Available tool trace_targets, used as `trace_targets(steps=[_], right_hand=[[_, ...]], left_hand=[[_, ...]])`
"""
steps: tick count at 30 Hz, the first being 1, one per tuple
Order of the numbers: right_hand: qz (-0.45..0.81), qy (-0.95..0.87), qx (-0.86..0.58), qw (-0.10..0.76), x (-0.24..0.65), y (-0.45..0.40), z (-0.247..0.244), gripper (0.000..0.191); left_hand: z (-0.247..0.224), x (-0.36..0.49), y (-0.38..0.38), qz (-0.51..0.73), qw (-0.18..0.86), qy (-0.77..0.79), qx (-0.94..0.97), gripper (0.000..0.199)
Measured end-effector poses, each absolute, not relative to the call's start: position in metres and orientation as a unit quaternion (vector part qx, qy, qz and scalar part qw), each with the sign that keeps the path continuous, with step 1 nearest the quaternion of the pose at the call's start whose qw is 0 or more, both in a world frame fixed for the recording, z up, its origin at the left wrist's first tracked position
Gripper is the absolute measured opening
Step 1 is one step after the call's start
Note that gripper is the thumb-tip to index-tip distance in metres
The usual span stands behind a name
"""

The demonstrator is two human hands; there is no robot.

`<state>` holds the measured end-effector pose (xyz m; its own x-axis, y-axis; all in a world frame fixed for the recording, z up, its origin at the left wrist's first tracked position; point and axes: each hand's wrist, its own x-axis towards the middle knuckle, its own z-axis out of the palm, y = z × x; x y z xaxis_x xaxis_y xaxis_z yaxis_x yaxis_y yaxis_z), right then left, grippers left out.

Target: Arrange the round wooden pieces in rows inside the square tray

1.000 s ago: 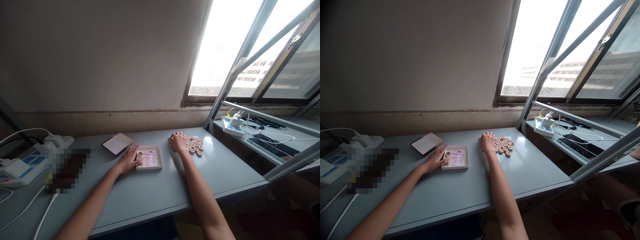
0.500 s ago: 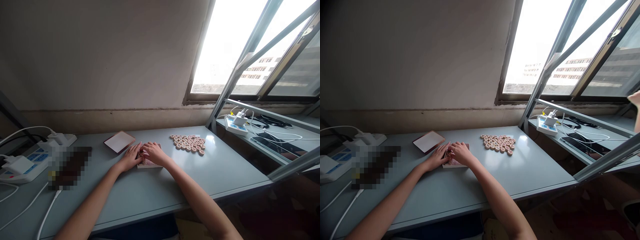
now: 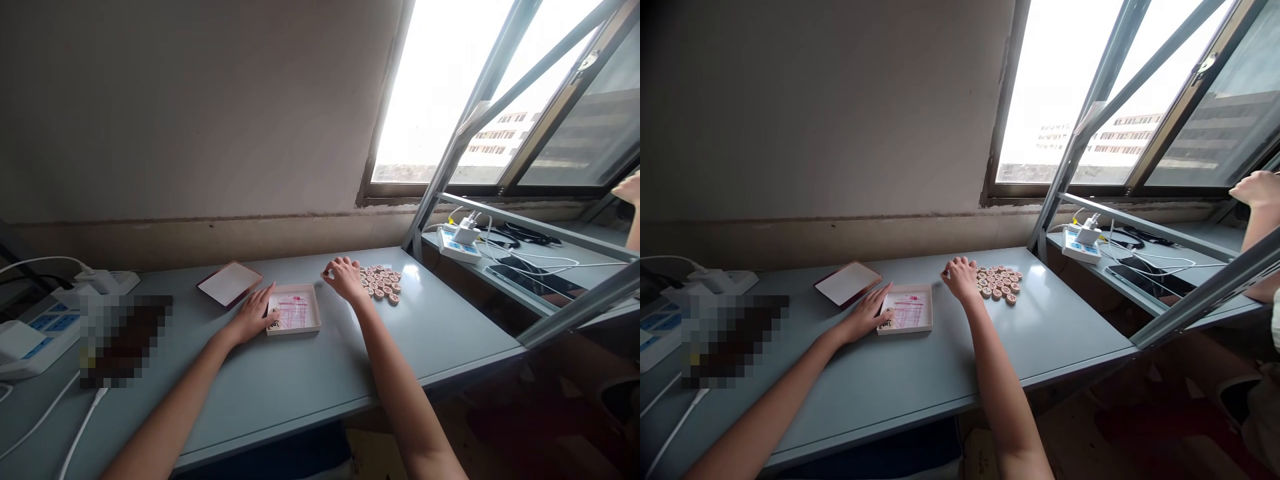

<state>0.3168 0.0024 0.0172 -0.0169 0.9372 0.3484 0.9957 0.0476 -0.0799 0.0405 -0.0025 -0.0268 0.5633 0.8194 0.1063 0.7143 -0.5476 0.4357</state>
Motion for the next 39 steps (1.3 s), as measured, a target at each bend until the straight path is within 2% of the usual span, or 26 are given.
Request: trace_targets(steps=[4,9,13,16,20,23,25,31,39], right_hand=[[-0.113,-0.68,-0.715,0.119,0.333,0.007,0.009,0.017],[-0.106,-0.711,-0.68,0.143,0.334,0.01,0.003,0.026],[-0.096,-0.722,-0.675,0.121,0.334,0.009,0.004,0.023],[-0.055,-0.712,-0.682,0.157,0.329,0.007,0.01,0.023],[0.036,-0.785,-0.567,0.248,0.293,-0.003,0.021,0.022],[0.097,-0.881,-0.424,0.189,0.256,-0.017,0.023,0.02],[0.104,-0.904,-0.387,0.147,0.238,-0.025,0.02,0.023],[0.055,-0.902,-0.394,0.17,0.226,-0.028,0.008,0.014],[0.083,-0.851,-0.466,0.229,0.274,-0.009,0.024,0.02]], left_hand=[[-0.023,0.042,-0.004,0.137,0.182,0.453,0.862,0.074],[-0.022,0.042,-0.006,0.135,0.193,0.457,0.858,0.074],[-0.024,0.041,-0.004,0.143,0.186,0.453,0.86,0.073],[-0.026,0.04,-0.003,0.152,0.176,0.444,0.865,0.072],[-0.027,0.04,-0.003,0.141,0.175,0.445,0.867,0.076],[-0.028,0.04,-0.002,0.146,0.169,0.445,0.867,0.078],[-0.03,0.041,-0.002,0.153,0.166,0.443,0.868,0.079],[-0.03,0.041,-0.002,0.148,0.169,0.441,0.869,0.082],[-0.029,0.039,-0.002,0.148,0.166,0.44,0.87,0.081]])
